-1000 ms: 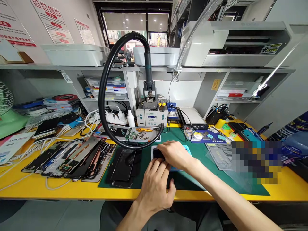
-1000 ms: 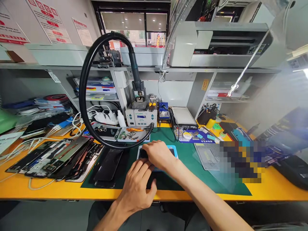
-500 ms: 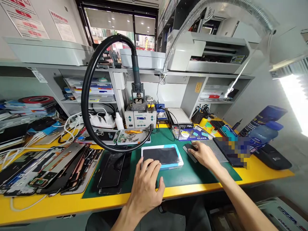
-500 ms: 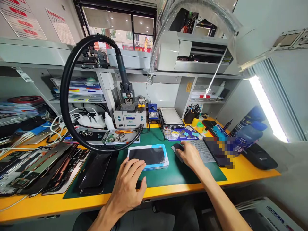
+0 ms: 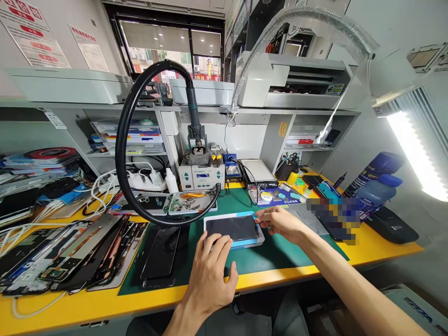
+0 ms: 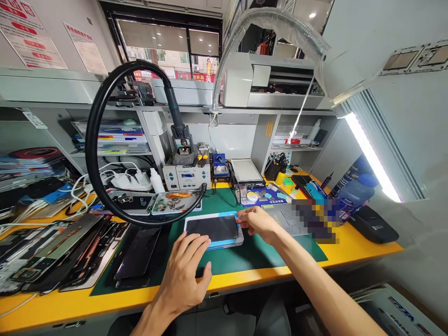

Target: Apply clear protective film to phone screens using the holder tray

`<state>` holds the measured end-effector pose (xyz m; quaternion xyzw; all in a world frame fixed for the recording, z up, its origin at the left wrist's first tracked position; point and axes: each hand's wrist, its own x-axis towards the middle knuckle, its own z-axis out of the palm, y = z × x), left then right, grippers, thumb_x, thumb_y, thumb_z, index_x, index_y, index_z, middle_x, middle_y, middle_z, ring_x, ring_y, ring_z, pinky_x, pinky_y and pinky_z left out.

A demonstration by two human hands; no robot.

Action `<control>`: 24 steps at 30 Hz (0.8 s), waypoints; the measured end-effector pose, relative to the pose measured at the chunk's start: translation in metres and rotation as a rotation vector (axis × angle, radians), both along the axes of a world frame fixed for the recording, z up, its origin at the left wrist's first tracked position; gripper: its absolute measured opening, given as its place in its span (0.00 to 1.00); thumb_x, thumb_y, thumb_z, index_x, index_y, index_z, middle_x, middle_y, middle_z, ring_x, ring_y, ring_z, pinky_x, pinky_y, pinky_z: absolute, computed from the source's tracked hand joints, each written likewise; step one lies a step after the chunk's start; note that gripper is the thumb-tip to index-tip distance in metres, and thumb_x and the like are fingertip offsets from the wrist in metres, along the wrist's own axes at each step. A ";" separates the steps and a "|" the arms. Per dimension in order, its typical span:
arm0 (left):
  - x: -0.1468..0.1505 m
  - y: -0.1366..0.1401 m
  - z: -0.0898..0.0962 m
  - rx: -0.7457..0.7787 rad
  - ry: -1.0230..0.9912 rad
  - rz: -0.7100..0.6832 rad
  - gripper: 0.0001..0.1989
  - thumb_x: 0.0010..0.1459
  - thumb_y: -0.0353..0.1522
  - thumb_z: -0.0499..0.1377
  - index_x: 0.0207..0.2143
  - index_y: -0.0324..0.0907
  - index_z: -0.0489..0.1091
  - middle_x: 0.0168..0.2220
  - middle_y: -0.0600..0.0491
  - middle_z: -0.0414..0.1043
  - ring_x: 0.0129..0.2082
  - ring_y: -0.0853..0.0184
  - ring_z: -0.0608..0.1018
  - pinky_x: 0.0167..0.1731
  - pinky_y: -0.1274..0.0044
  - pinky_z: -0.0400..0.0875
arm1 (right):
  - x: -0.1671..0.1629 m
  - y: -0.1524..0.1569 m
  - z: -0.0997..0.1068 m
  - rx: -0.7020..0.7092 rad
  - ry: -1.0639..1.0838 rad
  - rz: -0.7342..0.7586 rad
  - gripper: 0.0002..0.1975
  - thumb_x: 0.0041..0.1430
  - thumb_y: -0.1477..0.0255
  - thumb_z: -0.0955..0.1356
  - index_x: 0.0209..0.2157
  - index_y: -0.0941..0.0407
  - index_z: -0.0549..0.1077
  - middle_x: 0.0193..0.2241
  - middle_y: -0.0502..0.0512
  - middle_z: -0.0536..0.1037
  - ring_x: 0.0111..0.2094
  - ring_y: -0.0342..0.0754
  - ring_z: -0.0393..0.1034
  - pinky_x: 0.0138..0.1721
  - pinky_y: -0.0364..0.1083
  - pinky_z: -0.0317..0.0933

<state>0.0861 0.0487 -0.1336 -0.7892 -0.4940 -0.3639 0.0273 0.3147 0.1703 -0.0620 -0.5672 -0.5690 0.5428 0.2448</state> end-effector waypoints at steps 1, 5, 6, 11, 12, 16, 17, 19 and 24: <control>0.000 0.000 0.000 0.003 -0.004 -0.002 0.23 0.58 0.30 0.58 0.57 0.41 0.68 0.54 0.46 0.75 0.55 0.51 0.72 0.62 0.49 0.59 | 0.000 0.000 0.001 -0.022 0.024 0.001 0.10 0.53 0.70 0.68 0.36 0.59 0.76 0.34 0.57 0.78 0.30 0.44 0.69 0.22 0.39 0.56; -0.002 -0.002 0.003 0.011 -0.005 -0.013 0.23 0.58 0.29 0.57 0.57 0.41 0.68 0.54 0.45 0.75 0.55 0.51 0.72 0.63 0.49 0.60 | -0.009 0.002 0.002 -0.058 0.047 0.003 0.12 0.49 0.64 0.74 0.26 0.58 0.72 0.24 0.49 0.69 0.24 0.40 0.58 0.19 0.39 0.45; -0.002 -0.002 0.003 0.017 -0.001 -0.015 0.23 0.58 0.29 0.57 0.57 0.41 0.68 0.54 0.44 0.75 0.55 0.50 0.72 0.63 0.49 0.60 | -0.012 0.003 0.001 -0.054 0.042 0.000 0.14 0.46 0.63 0.75 0.25 0.57 0.71 0.22 0.47 0.67 0.23 0.40 0.56 0.18 0.39 0.43; -0.001 -0.006 0.010 0.082 -0.056 0.016 0.19 0.57 0.30 0.58 0.52 0.42 0.71 0.50 0.44 0.77 0.53 0.50 0.75 0.63 0.47 0.60 | -0.023 0.002 0.008 -0.036 0.088 0.030 0.17 0.38 0.65 0.78 0.26 0.55 0.69 0.21 0.45 0.67 0.24 0.42 0.60 0.21 0.40 0.54; 0.000 -0.008 0.012 0.107 -0.081 0.028 0.18 0.57 0.31 0.58 0.50 0.43 0.72 0.49 0.44 0.78 0.53 0.50 0.75 0.63 0.46 0.60 | -0.024 -0.001 0.012 -0.037 0.112 0.051 0.18 0.38 0.64 0.78 0.26 0.54 0.69 0.22 0.45 0.68 0.25 0.43 0.62 0.22 0.42 0.57; -0.003 -0.026 0.021 0.199 -0.277 0.108 0.14 0.58 0.32 0.59 0.47 0.46 0.73 0.45 0.46 0.79 0.49 0.51 0.77 0.59 0.47 0.65 | -0.031 -0.028 0.034 0.144 0.110 0.074 0.19 0.44 0.58 0.77 0.25 0.53 0.68 0.21 0.47 0.68 0.24 0.44 0.62 0.25 0.44 0.60; -0.005 -0.032 0.023 0.183 -0.371 0.140 0.13 0.59 0.33 0.58 0.47 0.46 0.73 0.45 0.45 0.78 0.49 0.51 0.77 0.56 0.49 0.68 | -0.036 -0.039 0.039 0.252 0.082 0.070 0.18 0.48 0.57 0.76 0.25 0.53 0.68 0.21 0.47 0.69 0.24 0.45 0.62 0.25 0.44 0.59; -0.012 -0.045 0.026 0.064 -0.638 0.186 0.14 0.64 0.37 0.55 0.50 0.46 0.73 0.45 0.44 0.78 0.47 0.53 0.79 0.50 0.54 0.74 | -0.054 -0.064 0.045 0.556 0.017 0.083 0.14 0.55 0.58 0.74 0.27 0.52 0.71 0.23 0.50 0.73 0.24 0.47 0.65 0.25 0.45 0.59; -0.055 -0.064 0.029 -0.229 -1.077 0.223 0.31 0.70 0.49 0.38 0.60 0.42 0.68 0.48 0.41 0.79 0.44 0.55 0.82 0.45 0.58 0.78 | -0.139 -0.123 0.027 1.558 -0.114 0.451 0.09 0.66 0.77 0.64 0.32 0.52 0.71 0.30 0.54 0.76 0.30 0.51 0.66 0.33 0.51 0.60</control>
